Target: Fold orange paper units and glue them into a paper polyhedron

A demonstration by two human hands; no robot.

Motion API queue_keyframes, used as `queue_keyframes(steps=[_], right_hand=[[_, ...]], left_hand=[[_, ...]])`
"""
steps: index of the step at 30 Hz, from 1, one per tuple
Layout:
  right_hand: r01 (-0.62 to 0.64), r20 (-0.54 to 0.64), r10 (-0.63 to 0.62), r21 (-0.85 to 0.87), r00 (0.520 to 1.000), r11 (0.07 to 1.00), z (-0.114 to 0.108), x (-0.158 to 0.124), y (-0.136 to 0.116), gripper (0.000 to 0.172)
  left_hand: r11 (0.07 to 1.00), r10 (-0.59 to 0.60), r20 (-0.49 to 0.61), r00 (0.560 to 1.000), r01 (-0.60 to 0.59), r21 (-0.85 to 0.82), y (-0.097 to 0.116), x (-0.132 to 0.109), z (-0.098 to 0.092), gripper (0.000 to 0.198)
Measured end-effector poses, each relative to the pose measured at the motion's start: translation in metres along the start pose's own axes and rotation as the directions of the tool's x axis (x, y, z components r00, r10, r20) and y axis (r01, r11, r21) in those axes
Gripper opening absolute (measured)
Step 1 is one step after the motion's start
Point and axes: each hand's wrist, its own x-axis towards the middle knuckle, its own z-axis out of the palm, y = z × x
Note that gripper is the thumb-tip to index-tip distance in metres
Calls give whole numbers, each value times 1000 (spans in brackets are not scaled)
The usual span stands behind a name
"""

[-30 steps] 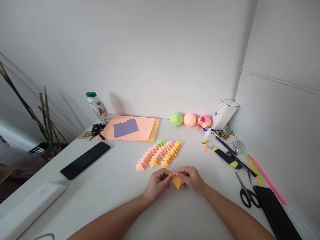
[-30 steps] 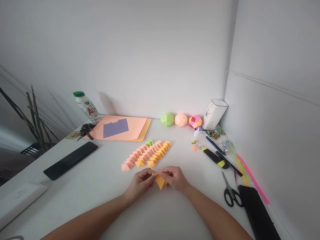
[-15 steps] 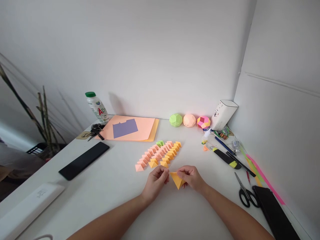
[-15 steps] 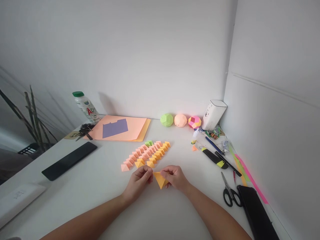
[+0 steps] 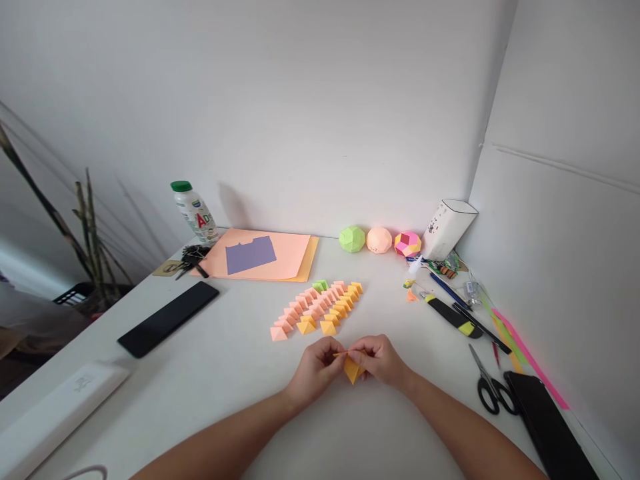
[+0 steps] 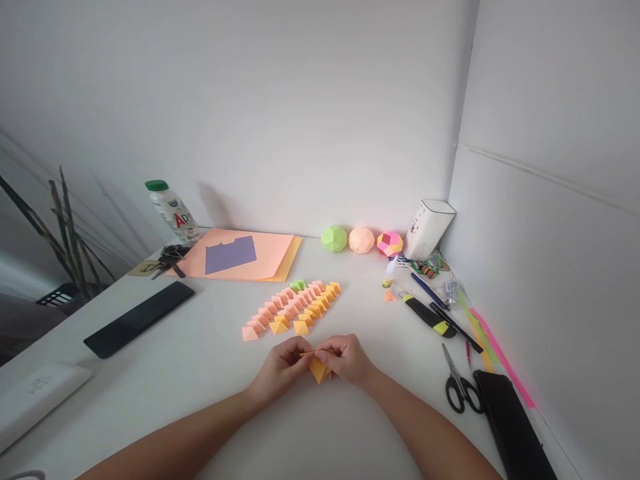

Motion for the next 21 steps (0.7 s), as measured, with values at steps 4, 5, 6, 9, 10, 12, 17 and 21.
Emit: queue_keyframes(steps=[4,5,6,9,10,12,17,21], right_hand=[[-25,-11,26,22,1000,999,-1,0,0,25],[-41,-19,42,38,999,998,-1,0,0,25],[-54,-28,56,57,998,997,-2,0,-1,25],[-66,-33,70,96,997,993,-3,1,-1,25],[-61,-30,64,97,997,993,-3,1,-1,25],[-49,-22,51,77,998,996,-2,1,-1,24],[16,-44,-18,-47,999,999,4,-2,-4,14],[85,-80,-98,-153,992,984,6,-2,-5,7]], left_hand=[[997,-61,-24,998,60,-52,7,0,-2,12],[994,-83,-35,996,80,-79,9,0,-2,12],[990,-101,-48,994,95,-106,10,0,-2,12],[978,-107,-60,992,94,-186,13,0,-2,8],[976,-94,-44,995,84,-199,13,0,-2,8],[982,-65,4,998,64,-179,12,1,-1,11],[999,-42,41,998,43,-13,2,1,0,14],[1000,-24,32,999,23,16,1,1,1,13]])
